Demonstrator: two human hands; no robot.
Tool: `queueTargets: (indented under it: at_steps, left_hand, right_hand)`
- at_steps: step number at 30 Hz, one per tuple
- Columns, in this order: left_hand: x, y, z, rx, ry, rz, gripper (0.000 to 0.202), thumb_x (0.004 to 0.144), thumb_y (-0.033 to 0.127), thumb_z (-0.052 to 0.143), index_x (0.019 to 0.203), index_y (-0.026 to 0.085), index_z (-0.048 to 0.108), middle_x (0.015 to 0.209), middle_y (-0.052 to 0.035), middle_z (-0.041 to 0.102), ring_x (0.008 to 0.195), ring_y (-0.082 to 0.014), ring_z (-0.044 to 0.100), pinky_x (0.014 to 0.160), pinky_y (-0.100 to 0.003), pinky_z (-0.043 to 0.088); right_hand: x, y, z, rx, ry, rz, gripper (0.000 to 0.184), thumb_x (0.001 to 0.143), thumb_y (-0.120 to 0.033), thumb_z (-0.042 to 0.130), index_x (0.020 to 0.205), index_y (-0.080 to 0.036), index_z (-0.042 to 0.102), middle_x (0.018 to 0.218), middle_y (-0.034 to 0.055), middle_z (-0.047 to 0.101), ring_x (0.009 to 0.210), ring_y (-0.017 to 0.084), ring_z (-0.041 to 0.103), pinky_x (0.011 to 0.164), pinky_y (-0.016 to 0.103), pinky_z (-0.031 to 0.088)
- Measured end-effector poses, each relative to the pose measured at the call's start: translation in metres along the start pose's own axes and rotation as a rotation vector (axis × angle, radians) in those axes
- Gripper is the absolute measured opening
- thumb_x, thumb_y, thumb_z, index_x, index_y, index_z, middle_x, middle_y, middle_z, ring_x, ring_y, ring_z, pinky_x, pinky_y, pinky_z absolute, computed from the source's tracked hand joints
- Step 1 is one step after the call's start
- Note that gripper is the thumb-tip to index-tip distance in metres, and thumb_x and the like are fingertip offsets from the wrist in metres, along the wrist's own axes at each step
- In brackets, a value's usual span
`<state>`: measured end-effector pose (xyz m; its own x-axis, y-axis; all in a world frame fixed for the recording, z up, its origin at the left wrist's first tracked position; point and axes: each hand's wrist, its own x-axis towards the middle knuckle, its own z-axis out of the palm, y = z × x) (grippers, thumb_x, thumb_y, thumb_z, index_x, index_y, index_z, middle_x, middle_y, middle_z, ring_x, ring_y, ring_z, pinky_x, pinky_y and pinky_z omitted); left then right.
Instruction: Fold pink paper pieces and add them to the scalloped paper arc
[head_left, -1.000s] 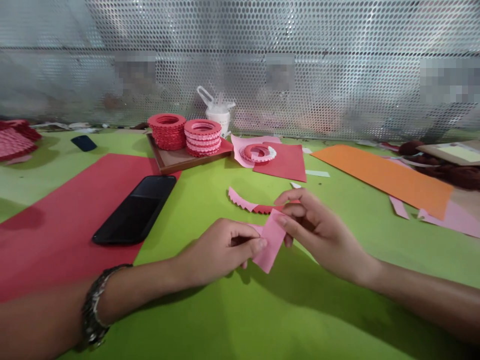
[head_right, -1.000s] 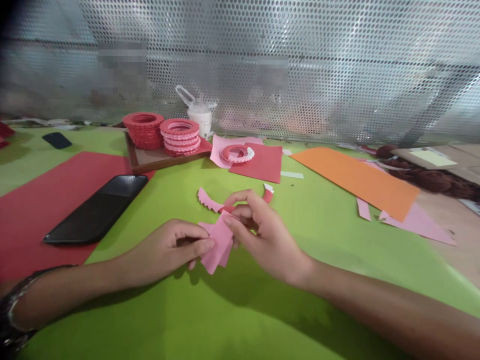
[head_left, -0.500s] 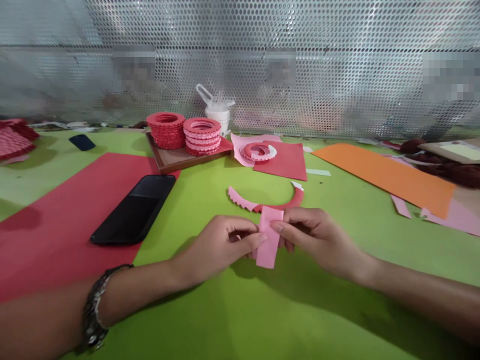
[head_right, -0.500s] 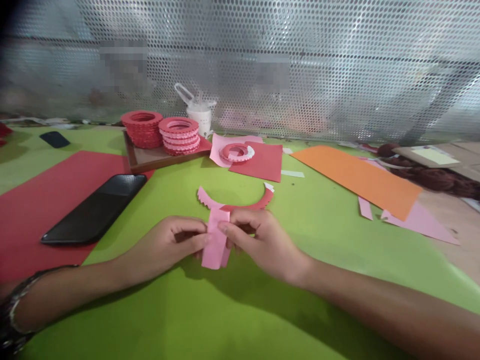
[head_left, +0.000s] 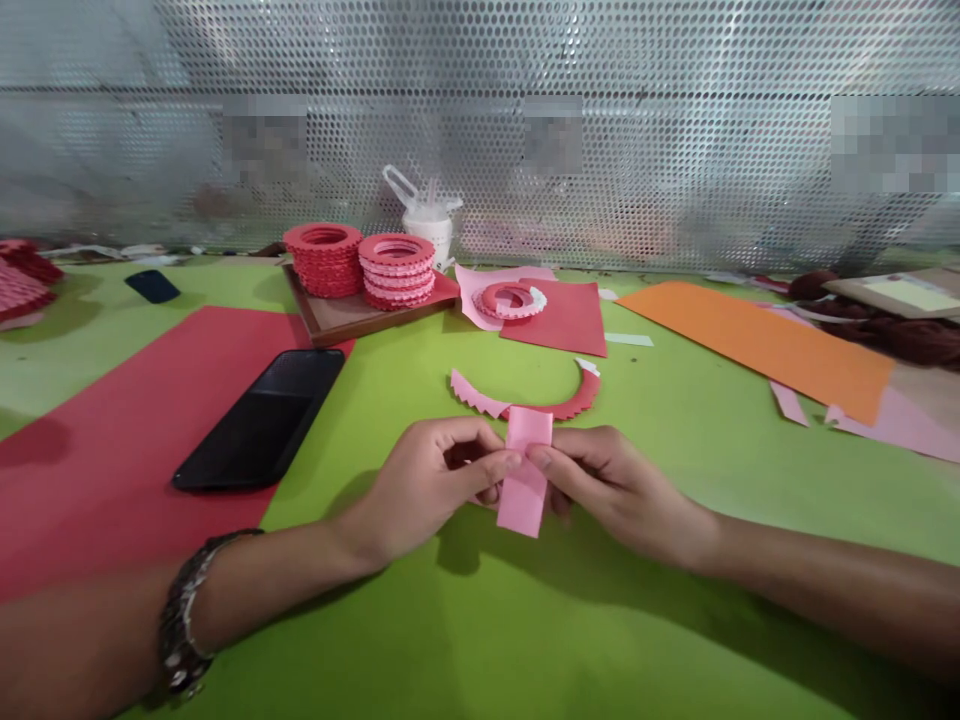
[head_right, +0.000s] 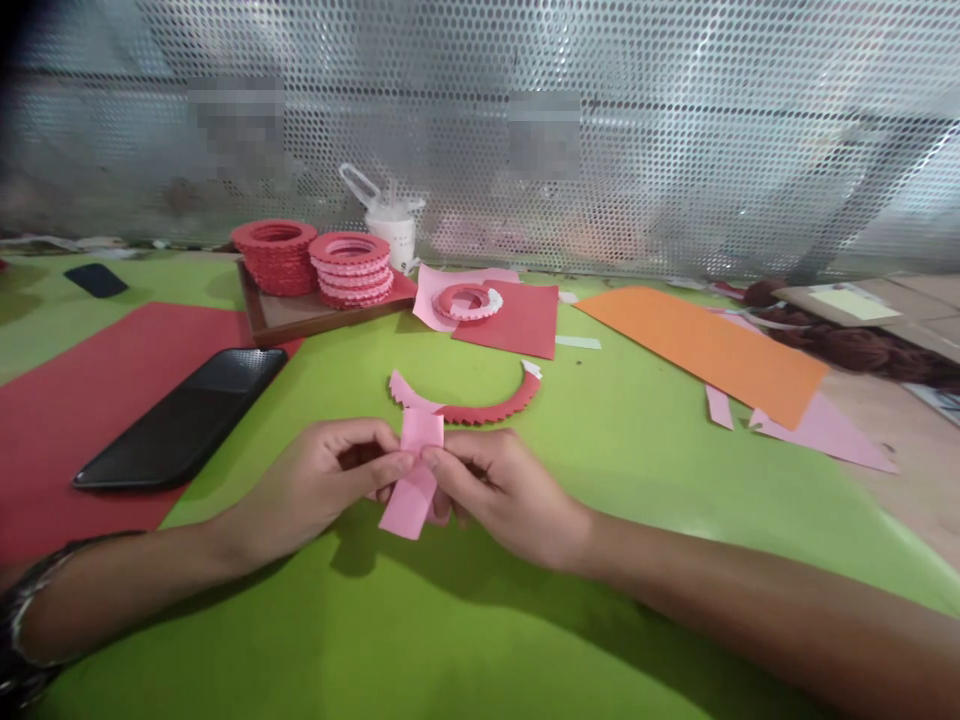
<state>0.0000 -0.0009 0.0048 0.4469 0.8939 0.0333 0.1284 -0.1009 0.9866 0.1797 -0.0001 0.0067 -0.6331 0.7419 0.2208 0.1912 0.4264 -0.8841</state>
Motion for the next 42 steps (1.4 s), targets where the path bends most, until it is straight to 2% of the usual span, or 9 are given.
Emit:
queueTargets:
  at_steps: [8,18,20,22,24,26,31,36,42]
  left_hand:
    - [0.000,0.006,0.001,0.019,0.036,0.021,0.017,0.079,0.024,0.055,0.065,0.014,0.054,0.058,0.0048,0.051,0.053,-0.0063,0.049,0.050,-0.015,0.041]
    - [0.001,0.009,-0.001,0.068,0.082,0.063,0.021,0.077,0.023,0.055,0.059,0.015,0.053,0.053,0.0052,0.053,0.051,-0.0070,0.047,0.052,-0.019,0.038]
    - [0.003,0.008,-0.003,0.033,0.109,0.033,0.021,0.076,0.024,0.055,0.058,0.015,0.053,0.052,0.0054,0.052,0.051,-0.0071,0.048,0.052,-0.019,0.038]
    - [0.005,0.006,-0.004,-0.028,0.152,0.015,0.020,0.076,0.025,0.055,0.059,0.016,0.053,0.052,0.0059,0.052,0.050,-0.0068,0.047,0.051,-0.019,0.037]
    - [0.006,0.003,-0.006,-0.111,0.170,0.004,0.019,0.075,0.027,0.056,0.060,0.016,0.053,0.051,0.0067,0.050,0.048,-0.0061,0.046,0.050,-0.019,0.036]
    - [0.007,-0.001,-0.005,-0.195,0.141,-0.019,0.019,0.074,0.029,0.058,0.061,0.016,0.053,0.051,0.0069,0.050,0.047,-0.0055,0.044,0.048,-0.018,0.035]
    - [0.006,0.000,-0.004,-0.226,0.060,-0.066,0.017,0.071,0.030,0.062,0.065,0.015,0.056,0.057,0.0056,0.053,0.052,-0.0060,0.045,0.051,-0.019,0.037]
    - [0.006,0.009,-0.007,-0.185,0.046,-0.091,0.012,0.069,0.027,0.063,0.068,0.015,0.061,0.061,0.0040,0.056,0.054,-0.0070,0.048,0.053,-0.019,0.041]
    - [0.004,0.007,-0.003,-0.205,0.047,-0.138,0.010,0.073,0.022,0.062,0.066,0.015,0.065,0.060,0.0033,0.060,0.053,-0.0073,0.053,0.053,-0.018,0.045]
  right_hand:
    - [-0.002,0.002,0.004,-0.100,-0.008,0.007,0.040,0.095,-0.025,0.033,0.057,-0.014,0.043,0.051,-0.0023,0.046,0.043,0.004,0.039,0.044,0.014,0.031]
    - [0.000,0.005,0.001,-0.059,-0.128,0.000,0.038,0.095,-0.030,0.035,0.062,-0.014,0.045,0.052,-0.0026,0.045,0.043,0.005,0.040,0.041,0.014,0.031]
    - [0.000,0.006,-0.004,-0.188,-0.115,-0.085,0.032,0.094,-0.030,0.040,0.069,-0.013,0.050,0.056,-0.0017,0.050,0.045,0.006,0.043,0.041,0.015,0.033]
    - [-0.001,0.008,-0.010,-0.433,-0.011,-0.294,0.020,0.092,-0.030,0.047,0.084,-0.013,0.054,0.067,0.0015,0.057,0.054,0.009,0.051,0.048,0.018,0.040]
    - [-0.001,0.008,-0.016,-0.666,0.084,-0.521,0.017,0.091,-0.027,0.049,0.100,-0.013,0.054,0.084,0.0065,0.062,0.072,0.014,0.059,0.063,0.023,0.048]
    - [0.000,0.006,-0.019,-0.758,0.091,-0.626,0.016,0.092,-0.022,0.047,0.105,-0.015,0.054,0.097,0.0083,0.062,0.089,0.016,0.058,0.077,0.025,0.048]
    - [0.003,-0.006,-0.020,-0.478,0.055,-0.523,0.013,0.092,-0.016,0.045,0.093,-0.015,0.058,0.086,0.0052,0.062,0.082,0.011,0.058,0.074,0.020,0.048]
    - [0.001,-0.008,-0.018,-0.269,-0.042,-0.383,0.014,0.093,-0.024,0.047,0.089,-0.015,0.058,0.082,0.0049,0.062,0.077,0.012,0.058,0.068,0.022,0.048]
    - [0.000,-0.004,-0.016,-0.202,0.026,-0.218,0.010,0.088,-0.018,0.053,0.080,-0.014,0.056,0.074,0.0011,0.061,0.065,0.009,0.057,0.059,0.017,0.046]
